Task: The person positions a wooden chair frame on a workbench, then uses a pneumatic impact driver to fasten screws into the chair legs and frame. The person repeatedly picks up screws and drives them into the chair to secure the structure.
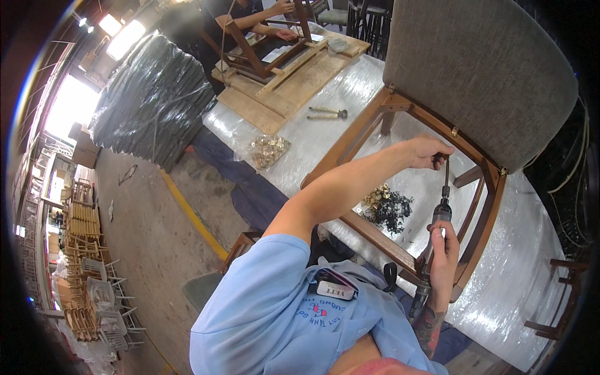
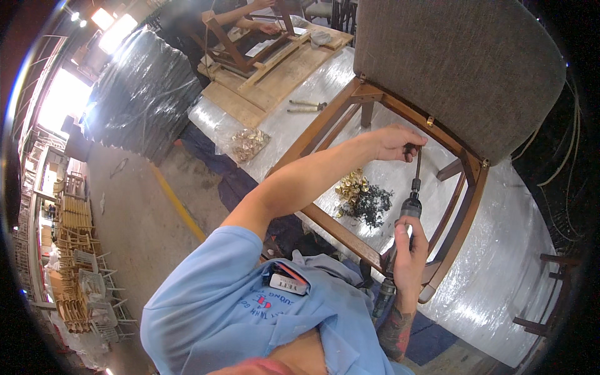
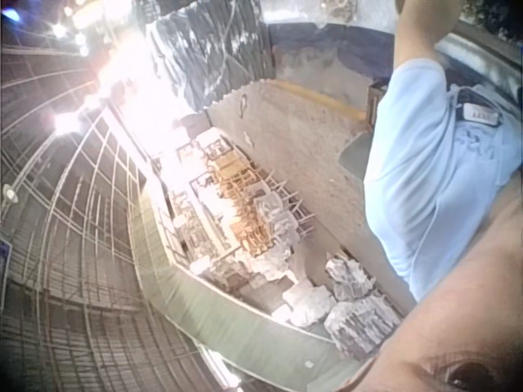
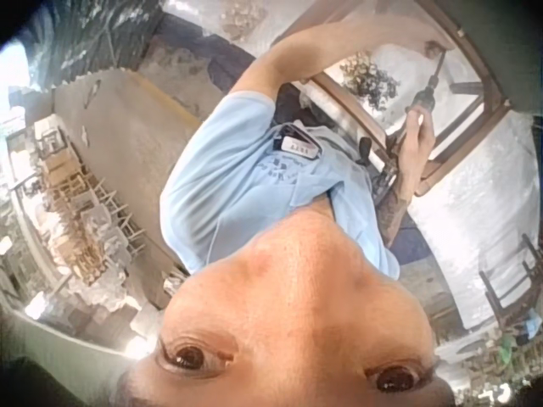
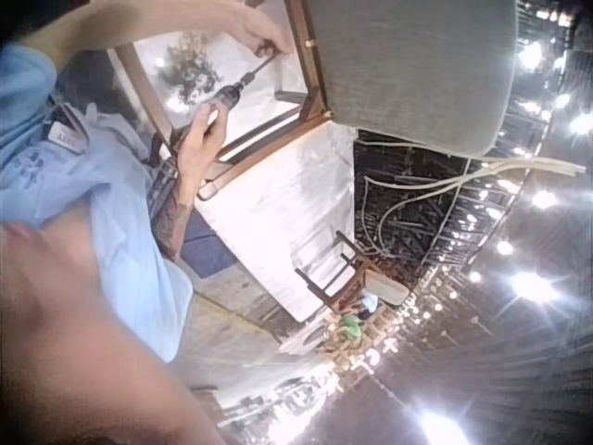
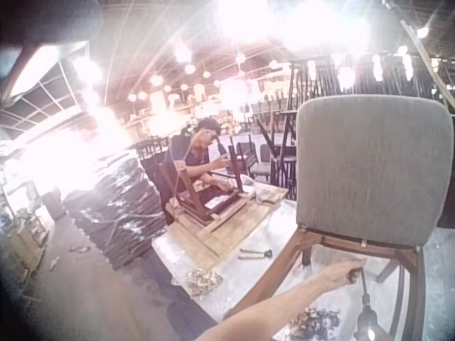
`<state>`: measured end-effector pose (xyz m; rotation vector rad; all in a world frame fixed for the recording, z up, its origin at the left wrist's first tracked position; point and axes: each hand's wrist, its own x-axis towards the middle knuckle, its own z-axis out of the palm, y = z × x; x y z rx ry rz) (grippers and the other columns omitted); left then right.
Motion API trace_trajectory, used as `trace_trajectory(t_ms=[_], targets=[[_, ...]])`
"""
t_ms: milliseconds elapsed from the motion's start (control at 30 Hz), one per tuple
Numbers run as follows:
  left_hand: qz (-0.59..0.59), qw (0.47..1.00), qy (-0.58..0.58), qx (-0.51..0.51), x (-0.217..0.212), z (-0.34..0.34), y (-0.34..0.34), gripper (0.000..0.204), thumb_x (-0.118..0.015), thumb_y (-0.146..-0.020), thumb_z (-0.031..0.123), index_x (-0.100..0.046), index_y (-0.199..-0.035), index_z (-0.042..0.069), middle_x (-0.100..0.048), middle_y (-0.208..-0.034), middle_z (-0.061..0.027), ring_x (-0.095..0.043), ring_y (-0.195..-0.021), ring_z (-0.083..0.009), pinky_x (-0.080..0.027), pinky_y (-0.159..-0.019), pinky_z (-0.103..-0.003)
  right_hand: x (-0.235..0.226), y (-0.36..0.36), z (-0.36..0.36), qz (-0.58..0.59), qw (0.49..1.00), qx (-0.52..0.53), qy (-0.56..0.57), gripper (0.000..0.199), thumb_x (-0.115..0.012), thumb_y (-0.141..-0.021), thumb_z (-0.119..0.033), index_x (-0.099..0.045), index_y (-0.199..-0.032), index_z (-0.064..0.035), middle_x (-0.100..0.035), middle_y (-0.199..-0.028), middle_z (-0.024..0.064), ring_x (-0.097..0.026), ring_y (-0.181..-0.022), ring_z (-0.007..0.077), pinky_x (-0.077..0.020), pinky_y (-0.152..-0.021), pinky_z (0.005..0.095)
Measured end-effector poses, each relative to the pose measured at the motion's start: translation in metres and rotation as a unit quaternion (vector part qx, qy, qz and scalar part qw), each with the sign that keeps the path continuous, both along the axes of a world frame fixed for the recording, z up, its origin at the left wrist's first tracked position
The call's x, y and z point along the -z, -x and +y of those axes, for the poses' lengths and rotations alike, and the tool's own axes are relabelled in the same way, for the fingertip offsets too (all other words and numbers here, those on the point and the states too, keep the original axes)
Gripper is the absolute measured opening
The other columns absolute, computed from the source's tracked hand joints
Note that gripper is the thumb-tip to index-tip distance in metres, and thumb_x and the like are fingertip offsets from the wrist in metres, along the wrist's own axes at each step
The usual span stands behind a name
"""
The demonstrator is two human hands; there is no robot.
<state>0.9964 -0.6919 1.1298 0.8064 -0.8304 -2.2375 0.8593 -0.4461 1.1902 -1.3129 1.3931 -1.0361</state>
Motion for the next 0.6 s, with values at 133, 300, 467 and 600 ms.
trace_trajectory(t_ms=[133, 300, 467, 600], targets=[[-0.005, 1.0, 0.006, 0.01, 0.003, -0.002, 0.006, 0.012, -0.063, -0.096, 0.014, -0.06, -0.092, 0.004, -0.056, -0.082, -0.0057, -0.053, -0.071, -0.0156, -0.045, -0.061, -0.031, -0.003, 0.0, -0.001, 0.013, 1.0, -0.001, 0.011, 0.02, -0.056, -0.098, -0.024, -0.059, -0.102, -0.0045, -0.053, -0.089, -0.0005, -0.045, -0.079, 0.0085, -0.038, -0.07, 0.0234], [0.001, 1.0, 0.007, 0.003, -0.003, 0.003, -0.002, 0.011, -0.061, -0.097, 0.013, -0.06, -0.096, 0.003, -0.057, -0.085, -0.0074, -0.054, -0.073, -0.016, -0.046, -0.064, -0.031, -0.011, -0.003, 0.002, -0.015, 1.0, 0.0, -0.018, 0.019, -0.057, -0.097, -0.022, -0.06, -0.102, -0.004, -0.054, -0.084, -0.0018, -0.046, -0.078, 0.0086, -0.038, -0.07, 0.0243], [0.007, 0.999, 0.024, 0.024, -0.011, 0.005, -0.003, 0.01, -0.062, -0.096, 0.013, -0.06, -0.096, 0.003, -0.057, -0.086, -0.006, -0.055, -0.075, -0.0155, -0.047, -0.065, -0.031, -0.01, -0.001, 0.002, -0.02, 1.0, 0.004, -0.017, 0.019, -0.058, -0.097, -0.021, -0.061, -0.103, -0.0034, -0.054, -0.084, -0.0019, -0.047, -0.078, 0.0085, -0.0389, -0.07, 0.0243], [0.006, 0.998, 0.048, 0.036, -0.011, 0.004, -0.005, 0.013, -0.066, -0.095, 0.016, -0.061, -0.096, 0.004, -0.057, -0.086, -0.0045, -0.055, -0.075, -0.0141, -0.047, -0.065, -0.03, -0.013, -0.002, 0.004, -0.032, 0.999, 0.008, -0.019, 0.02, -0.059, -0.096, -0.021, -0.061, -0.104, -0.0023, -0.057, -0.087, -0.0004, -0.049, -0.079, 0.0085, -0.0416, -0.072, 0.025]])
